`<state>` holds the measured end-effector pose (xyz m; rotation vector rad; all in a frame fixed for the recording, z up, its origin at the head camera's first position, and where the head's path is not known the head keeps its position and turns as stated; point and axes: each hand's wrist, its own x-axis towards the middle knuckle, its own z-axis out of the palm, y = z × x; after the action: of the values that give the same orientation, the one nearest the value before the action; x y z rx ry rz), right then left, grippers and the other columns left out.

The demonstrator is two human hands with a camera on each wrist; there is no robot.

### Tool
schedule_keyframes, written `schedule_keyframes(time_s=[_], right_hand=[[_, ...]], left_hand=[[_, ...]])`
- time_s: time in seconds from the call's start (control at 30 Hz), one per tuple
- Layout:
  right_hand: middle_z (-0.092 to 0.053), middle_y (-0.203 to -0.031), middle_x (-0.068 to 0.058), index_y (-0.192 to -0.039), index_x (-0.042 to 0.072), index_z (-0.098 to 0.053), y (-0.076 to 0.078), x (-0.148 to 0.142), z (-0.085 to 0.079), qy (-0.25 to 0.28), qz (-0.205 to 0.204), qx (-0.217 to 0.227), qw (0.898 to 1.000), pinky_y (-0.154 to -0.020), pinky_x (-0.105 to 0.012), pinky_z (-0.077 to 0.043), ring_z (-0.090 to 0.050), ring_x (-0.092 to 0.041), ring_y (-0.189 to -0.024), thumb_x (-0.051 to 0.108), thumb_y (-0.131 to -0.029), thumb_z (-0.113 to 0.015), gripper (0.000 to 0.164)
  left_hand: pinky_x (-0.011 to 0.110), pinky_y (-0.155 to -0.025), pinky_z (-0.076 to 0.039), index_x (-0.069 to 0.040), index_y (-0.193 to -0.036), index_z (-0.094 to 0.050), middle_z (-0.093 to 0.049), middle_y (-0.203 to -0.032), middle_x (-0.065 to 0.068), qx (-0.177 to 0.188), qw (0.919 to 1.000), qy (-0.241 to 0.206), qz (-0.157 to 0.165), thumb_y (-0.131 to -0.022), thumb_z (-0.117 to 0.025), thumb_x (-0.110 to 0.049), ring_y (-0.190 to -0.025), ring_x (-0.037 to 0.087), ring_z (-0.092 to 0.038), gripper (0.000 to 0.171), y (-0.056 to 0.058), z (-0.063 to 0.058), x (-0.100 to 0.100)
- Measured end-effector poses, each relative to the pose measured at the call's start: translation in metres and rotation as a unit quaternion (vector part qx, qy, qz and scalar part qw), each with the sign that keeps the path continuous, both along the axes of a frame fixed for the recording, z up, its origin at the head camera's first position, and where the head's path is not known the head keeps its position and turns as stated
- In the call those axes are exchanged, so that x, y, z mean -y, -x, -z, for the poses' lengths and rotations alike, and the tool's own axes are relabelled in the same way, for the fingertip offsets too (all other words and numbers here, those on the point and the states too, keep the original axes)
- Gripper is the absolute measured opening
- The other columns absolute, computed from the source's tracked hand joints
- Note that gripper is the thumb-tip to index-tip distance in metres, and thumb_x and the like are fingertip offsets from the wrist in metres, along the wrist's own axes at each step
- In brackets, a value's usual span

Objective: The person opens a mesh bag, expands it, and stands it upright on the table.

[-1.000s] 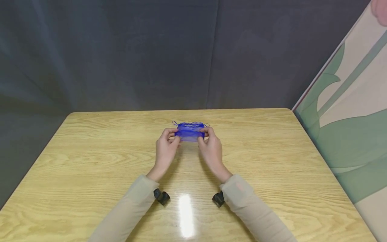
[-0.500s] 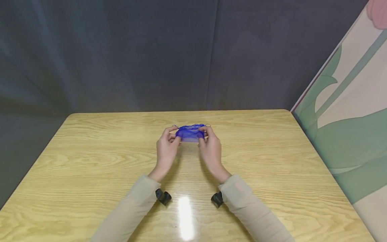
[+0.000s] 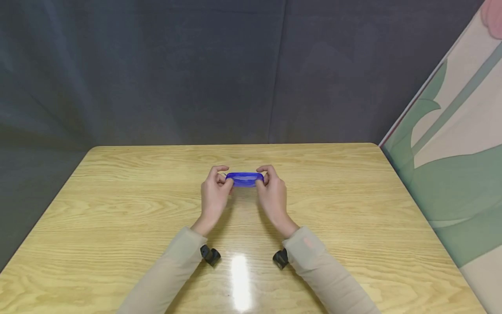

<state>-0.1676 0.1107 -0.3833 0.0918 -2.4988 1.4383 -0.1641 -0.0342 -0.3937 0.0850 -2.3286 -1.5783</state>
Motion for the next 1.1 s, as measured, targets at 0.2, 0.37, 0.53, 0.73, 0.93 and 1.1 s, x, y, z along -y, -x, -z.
schedule_keyframes(time_s=[0.2, 0.37, 0.53, 0.73, 0.93, 1.1], right_hand=[[-0.050, -0.067, -0.005, -0.112, 0.001, -0.059, -0.002, -0.001, 0.000, -0.003, 0.003, 0.029, 1.000, -0.043, -0.018, -0.038, -0.053, -0.014, -0.049, -0.002, -0.087, -0.050, 0.027], [-0.063, -0.094, -0.016, -0.115, 0.001, -0.057, -0.001, -0.002, 0.005, 0.015, -0.001, 0.048, 0.999, -0.044, -0.019, -0.042, -0.062, -0.031, -0.061, -0.001, -0.088, -0.050, 0.028], [-0.061, -0.106, -0.019, -0.116, -0.001, -0.056, 0.001, -0.002, 0.008, 0.049, -0.010, 0.045, 0.998, -0.047, -0.017, -0.044, -0.061, -0.020, -0.060, -0.003, -0.088, -0.050, 0.029], [-0.059, -0.110, -0.023, -0.119, -0.003, -0.054, 0.002, -0.003, 0.007, 0.084, -0.017, 0.035, 0.996, -0.050, -0.012, -0.045, -0.051, 0.007, -0.055, -0.005, -0.090, -0.050, 0.030], [-0.060, -0.113, -0.024, -0.119, -0.004, -0.054, 0.002, -0.006, 0.007, 0.111, -0.024, 0.015, 0.993, -0.050, -0.014, -0.046, -0.052, 0.008, -0.056, -0.003, -0.094, -0.051, 0.026], [-0.059, -0.118, -0.026, -0.121, -0.005, -0.053, 0.004, -0.009, 0.007, 0.122, -0.037, 0.025, 0.992, -0.053, -0.016, -0.048, -0.053, 0.008, -0.059, -0.005, -0.093, -0.052, 0.028]], left_hand=[[0.021, -0.047, -0.040, -0.007, -0.112, -0.060, -0.070, -0.080, 0.010, 0.038, 0.9992, -0.011, -0.003, -0.084, -0.057, -0.007, -0.055, 0.010, -0.054, 0.028, 0.001, -0.001, 0.003], [0.030, -0.052, -0.054, -0.005, -0.116, -0.055, -0.071, -0.086, 0.015, 0.077, 0.9942, -0.075, 0.002, -0.085, -0.057, -0.006, -0.063, 0.028, -0.067, 0.031, 0.002, -0.001, 0.002], [0.028, -0.053, -0.059, 0.003, -0.120, -0.046, -0.068, -0.083, 0.016, 0.112, 0.9687, -0.220, 0.028, -0.087, -0.055, 0.001, -0.053, 0.015, -0.064, 0.035, 0.003, -0.003, 0.000], [0.015, -0.056, -0.056, 0.012, -0.127, -0.041, -0.061, -0.077, 0.001, 0.150, 0.9230, -0.344, 0.085, -0.090, -0.053, 0.006, -0.057, 0.003, -0.061, 0.039, 0.002, -0.004, 0.003], [0.014, -0.064, -0.056, 0.012, -0.131, -0.044, -0.063, -0.089, 0.006, 0.191, 0.9069, -0.355, 0.122, -0.087, -0.055, 0.011, -0.067, 0.005, -0.063, 0.045, -0.001, -0.010, 0.009], [0.017, -0.067, -0.057, 0.011, -0.131, -0.045, -0.063, -0.086, 0.004, 0.196, 0.9089, -0.340, 0.140, -0.085, -0.057, 0.014, -0.065, 0.005, -0.062, 0.048, 0.000, -0.011, 0.011]])
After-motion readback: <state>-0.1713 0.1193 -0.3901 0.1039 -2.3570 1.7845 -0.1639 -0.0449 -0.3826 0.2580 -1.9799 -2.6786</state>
